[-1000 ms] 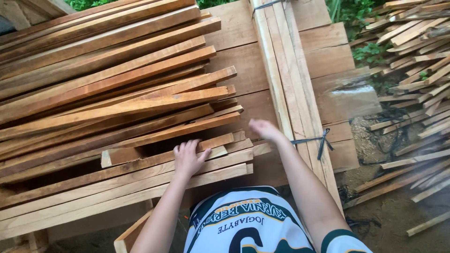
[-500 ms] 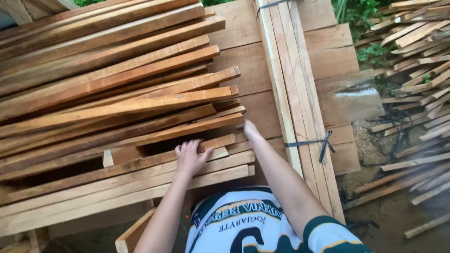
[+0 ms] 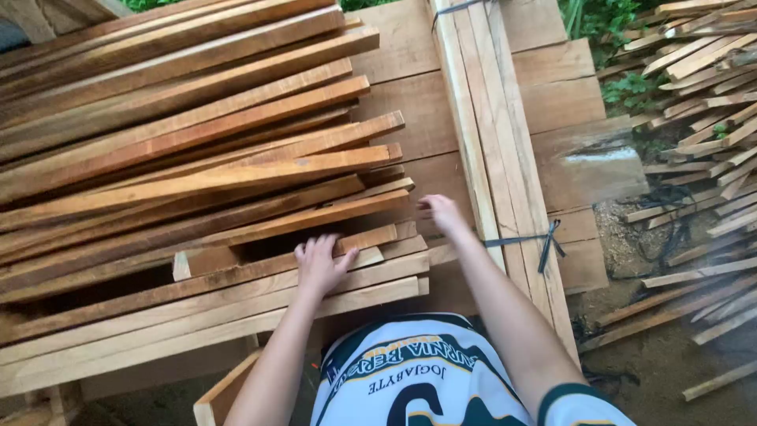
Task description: Organizing and aligning thin wooden planks on a support structure in a workshop environment.
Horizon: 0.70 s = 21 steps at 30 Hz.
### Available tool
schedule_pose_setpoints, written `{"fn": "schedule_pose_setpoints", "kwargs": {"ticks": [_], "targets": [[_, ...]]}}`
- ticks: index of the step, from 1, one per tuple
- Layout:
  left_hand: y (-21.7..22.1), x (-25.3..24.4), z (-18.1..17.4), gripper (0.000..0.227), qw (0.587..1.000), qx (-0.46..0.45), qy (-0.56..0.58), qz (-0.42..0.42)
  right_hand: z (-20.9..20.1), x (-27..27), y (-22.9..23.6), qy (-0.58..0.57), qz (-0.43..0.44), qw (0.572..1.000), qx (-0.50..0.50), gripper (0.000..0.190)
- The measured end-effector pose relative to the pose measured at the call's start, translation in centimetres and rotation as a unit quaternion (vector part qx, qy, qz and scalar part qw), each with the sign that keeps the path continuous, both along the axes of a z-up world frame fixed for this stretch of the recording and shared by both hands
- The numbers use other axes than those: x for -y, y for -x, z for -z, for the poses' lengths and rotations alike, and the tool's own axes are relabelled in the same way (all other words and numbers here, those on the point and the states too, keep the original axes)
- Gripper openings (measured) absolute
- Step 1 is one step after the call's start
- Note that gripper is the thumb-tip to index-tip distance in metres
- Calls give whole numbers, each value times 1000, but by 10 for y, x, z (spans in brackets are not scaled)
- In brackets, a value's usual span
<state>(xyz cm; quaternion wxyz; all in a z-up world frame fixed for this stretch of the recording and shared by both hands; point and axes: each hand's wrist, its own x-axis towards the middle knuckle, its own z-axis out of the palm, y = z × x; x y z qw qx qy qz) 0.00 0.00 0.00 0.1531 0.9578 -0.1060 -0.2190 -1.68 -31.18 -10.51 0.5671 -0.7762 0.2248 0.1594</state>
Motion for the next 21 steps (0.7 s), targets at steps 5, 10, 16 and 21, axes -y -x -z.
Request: {"fn": "schedule_pose_setpoints", "kwargs": {"ticks": [5, 10, 16, 21], "targets": [[-1, -3, 6, 55, 1000, -8, 6, 7, -7, 21, 30, -214, 147, 950, -173, 60], [4, -8, 8, 58, 1000, -30, 4, 6, 40, 16, 35, -276, 55, 924, -260, 80], [-2, -6, 8, 55, 999, -35, 9, -2, 36, -17, 27, -245, 96, 934, -242, 52], [-3, -4, 2, 52, 999, -26, 18, 6, 41, -37, 22, -89, 112, 956, -257, 76]]}}
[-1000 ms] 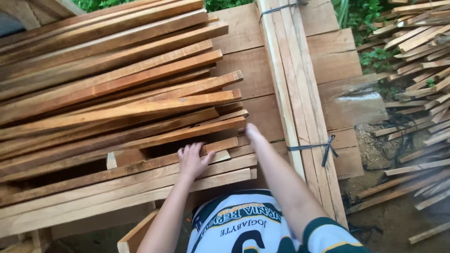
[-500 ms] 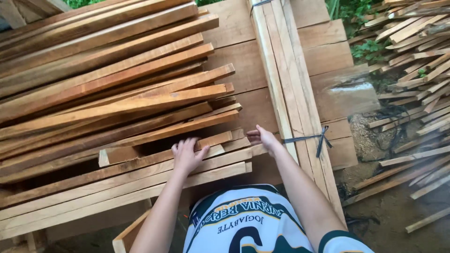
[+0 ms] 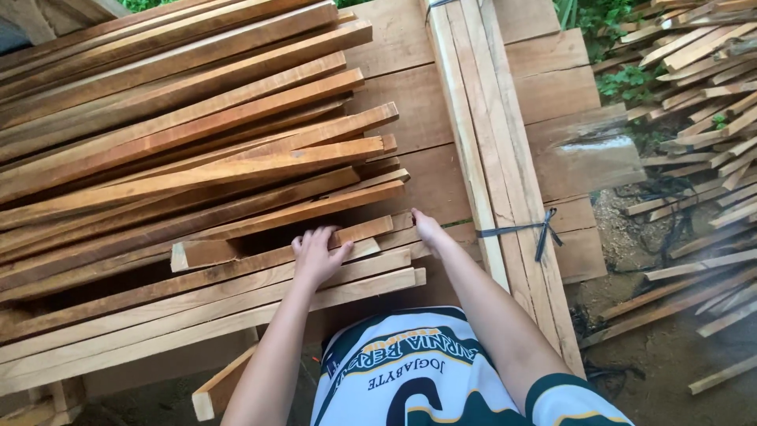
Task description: Organizing and aligning thin wooden planks on a support structure in a workshop environment.
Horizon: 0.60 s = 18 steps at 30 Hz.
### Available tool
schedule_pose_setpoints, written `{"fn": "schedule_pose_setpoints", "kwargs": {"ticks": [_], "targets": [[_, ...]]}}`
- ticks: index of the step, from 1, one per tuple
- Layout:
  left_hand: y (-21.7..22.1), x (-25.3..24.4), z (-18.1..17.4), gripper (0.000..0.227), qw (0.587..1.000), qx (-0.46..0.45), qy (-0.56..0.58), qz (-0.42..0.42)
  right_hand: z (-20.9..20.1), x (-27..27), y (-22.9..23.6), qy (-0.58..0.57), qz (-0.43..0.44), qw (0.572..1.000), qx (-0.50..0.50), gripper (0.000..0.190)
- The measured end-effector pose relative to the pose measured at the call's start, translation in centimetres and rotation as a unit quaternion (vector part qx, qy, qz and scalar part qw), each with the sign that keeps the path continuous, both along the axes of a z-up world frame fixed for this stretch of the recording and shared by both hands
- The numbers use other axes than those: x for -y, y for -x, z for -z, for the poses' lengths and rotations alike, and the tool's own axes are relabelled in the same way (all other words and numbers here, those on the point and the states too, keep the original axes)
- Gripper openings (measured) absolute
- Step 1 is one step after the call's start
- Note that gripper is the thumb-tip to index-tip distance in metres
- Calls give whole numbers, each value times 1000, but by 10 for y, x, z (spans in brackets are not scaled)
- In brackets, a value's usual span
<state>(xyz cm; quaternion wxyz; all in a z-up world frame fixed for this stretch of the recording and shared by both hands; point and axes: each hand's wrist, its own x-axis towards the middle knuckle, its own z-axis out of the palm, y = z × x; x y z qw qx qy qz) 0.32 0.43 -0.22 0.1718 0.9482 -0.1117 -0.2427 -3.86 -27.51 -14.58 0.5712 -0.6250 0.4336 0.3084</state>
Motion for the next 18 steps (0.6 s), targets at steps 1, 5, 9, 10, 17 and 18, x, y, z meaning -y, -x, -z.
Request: {"fn": "schedule_pose_setpoints", "kwargs": {"ticks": [1, 5, 9, 10, 17, 18], "targets": [[1, 0, 1, 52, 1000, 0, 0, 2, -9, -3, 1, 0, 2, 1000, 0, 76], [0, -2, 3, 52, 1000, -3, -4, 1, -17, -11, 0, 0, 34, 999, 17, 81], [-1, -5, 7, 52, 1000, -9, 3, 1, -27, -11, 2, -13, 70, 997, 19, 75], [-1, -4, 7, 52, 1000, -7, 3, -1, -55, -7, 5, -12, 69, 997, 21, 75], [-1, -6, 6, 58, 999, -32, -14, 9, -46, 34, 86, 26, 18, 991, 132, 38], [-2, -4, 6, 59, 999, -32, -15, 8, -45, 35, 99, -29, 66, 989, 130, 42]]}}
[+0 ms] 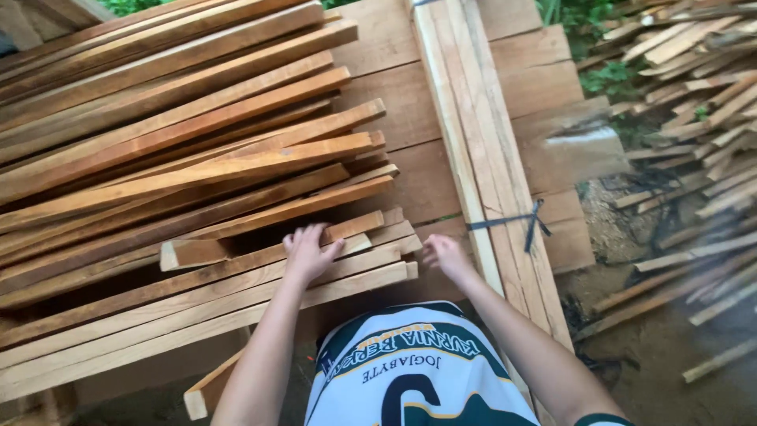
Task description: Organizing and aligning thin wooden planks on a support structure in a workshop environment.
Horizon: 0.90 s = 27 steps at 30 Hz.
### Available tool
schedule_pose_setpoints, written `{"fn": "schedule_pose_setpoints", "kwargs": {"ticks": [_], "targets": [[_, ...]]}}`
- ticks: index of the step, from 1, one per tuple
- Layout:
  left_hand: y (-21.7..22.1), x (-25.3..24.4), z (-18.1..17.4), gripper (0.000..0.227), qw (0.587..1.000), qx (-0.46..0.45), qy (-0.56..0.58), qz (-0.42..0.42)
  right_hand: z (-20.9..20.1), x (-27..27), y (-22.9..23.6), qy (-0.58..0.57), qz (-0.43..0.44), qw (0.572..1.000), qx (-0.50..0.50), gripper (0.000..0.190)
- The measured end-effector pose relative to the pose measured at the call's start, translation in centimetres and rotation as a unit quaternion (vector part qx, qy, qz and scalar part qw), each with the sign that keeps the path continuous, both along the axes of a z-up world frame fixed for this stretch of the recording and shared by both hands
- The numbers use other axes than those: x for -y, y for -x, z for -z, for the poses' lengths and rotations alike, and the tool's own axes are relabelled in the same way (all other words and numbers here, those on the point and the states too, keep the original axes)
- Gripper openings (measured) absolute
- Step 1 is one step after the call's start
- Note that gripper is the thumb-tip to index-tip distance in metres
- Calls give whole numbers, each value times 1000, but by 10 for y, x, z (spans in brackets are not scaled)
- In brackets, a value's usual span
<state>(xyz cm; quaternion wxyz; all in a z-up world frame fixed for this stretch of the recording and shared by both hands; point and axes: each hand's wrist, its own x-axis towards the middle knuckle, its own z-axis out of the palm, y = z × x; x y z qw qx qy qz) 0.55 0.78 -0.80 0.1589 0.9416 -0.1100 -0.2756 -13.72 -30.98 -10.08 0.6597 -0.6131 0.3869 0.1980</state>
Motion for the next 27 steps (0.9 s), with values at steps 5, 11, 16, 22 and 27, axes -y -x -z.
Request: {"fn": "schedule_pose_setpoints", "kwargs": {"ticks": [5, 11, 16, 22, 27], "targets": [[20, -7, 19, 78, 996, 75, 47, 17, 4, -26, 31, -117, -13, 991, -66, 73], [78, -9, -27, 108, 982, 158, 73, 67, -97, -58, 14, -276, 55, 958, -61, 83], [98, -33, -28, 121, 987, 151, 43, 30, -137, -70, 14, -363, 150, 918, -58, 98], [96, -35, -31, 126, 993, 80, -51, 73, -118, -100, 31, -410, 256, 874, -51, 103], [92, -38, -32, 116, 997, 41, -30, 59, -151, -127, 33, -421, 265, 867, -10, 129]]}}
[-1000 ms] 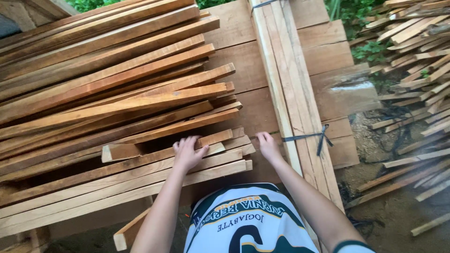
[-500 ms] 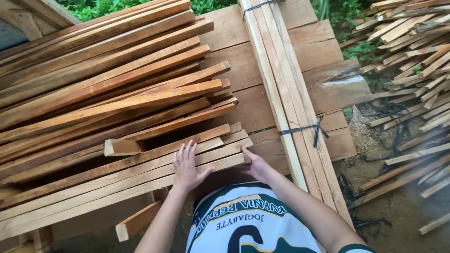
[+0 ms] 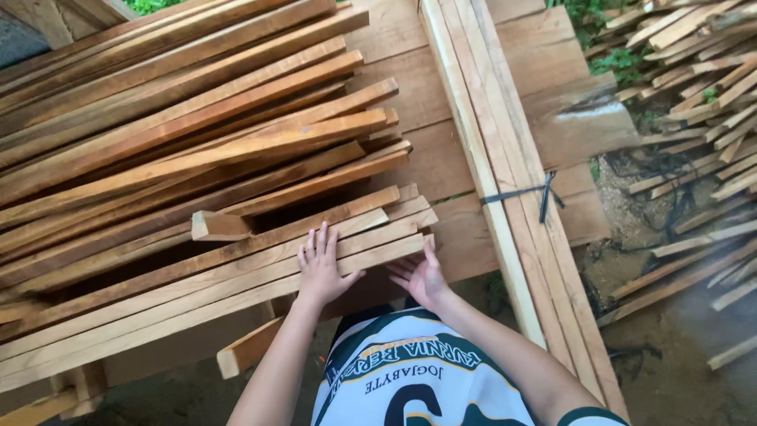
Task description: Organizing and aligning thin wooden planks on a support structure in a workshop environment.
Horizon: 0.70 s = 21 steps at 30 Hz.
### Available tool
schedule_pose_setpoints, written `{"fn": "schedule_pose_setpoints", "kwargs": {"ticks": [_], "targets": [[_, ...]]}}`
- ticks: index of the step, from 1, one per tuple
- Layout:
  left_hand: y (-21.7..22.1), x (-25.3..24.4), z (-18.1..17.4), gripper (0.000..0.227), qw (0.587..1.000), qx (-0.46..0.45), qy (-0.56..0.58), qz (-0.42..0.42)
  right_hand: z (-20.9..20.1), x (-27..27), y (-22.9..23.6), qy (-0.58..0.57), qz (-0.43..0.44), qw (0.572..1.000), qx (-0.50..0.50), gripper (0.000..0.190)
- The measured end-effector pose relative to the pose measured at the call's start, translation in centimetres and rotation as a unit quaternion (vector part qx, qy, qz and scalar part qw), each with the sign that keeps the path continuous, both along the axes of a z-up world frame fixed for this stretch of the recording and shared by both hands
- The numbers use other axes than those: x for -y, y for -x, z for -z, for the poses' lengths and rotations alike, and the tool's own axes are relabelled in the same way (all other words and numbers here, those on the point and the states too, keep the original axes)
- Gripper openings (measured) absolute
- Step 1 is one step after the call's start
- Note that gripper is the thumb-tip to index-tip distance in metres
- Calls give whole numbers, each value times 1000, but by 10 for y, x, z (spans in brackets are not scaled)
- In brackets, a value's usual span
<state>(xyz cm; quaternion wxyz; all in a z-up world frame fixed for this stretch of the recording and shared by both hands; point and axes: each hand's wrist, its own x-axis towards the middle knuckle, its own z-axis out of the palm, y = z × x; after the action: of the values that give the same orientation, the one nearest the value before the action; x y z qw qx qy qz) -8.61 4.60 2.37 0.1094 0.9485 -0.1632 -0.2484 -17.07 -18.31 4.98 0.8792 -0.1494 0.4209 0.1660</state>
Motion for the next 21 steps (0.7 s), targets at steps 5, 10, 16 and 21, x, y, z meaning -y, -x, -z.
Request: {"fn": "schedule_pose_setpoints", "kwargs": {"ticks": [5, 10, 16, 21], "targets": [[-6, -10, -7, 108, 999, -27, 26, -1, 12, -30, 2, -1, 51, 999, 5, 129], [-6, -16, 8, 93, 997, -35, 61, -10, 12, -59, 2, 18, 67, 997, 22, 128], [-7, -21, 15, 64, 990, -54, 122, -43, 22, -90, 7, 10, 76, 996, 41, 119], [-10, -30, 31, 61, 978, -80, 175, -80, 15, -112, 7, 13, 51, 997, 50, 120]]}}
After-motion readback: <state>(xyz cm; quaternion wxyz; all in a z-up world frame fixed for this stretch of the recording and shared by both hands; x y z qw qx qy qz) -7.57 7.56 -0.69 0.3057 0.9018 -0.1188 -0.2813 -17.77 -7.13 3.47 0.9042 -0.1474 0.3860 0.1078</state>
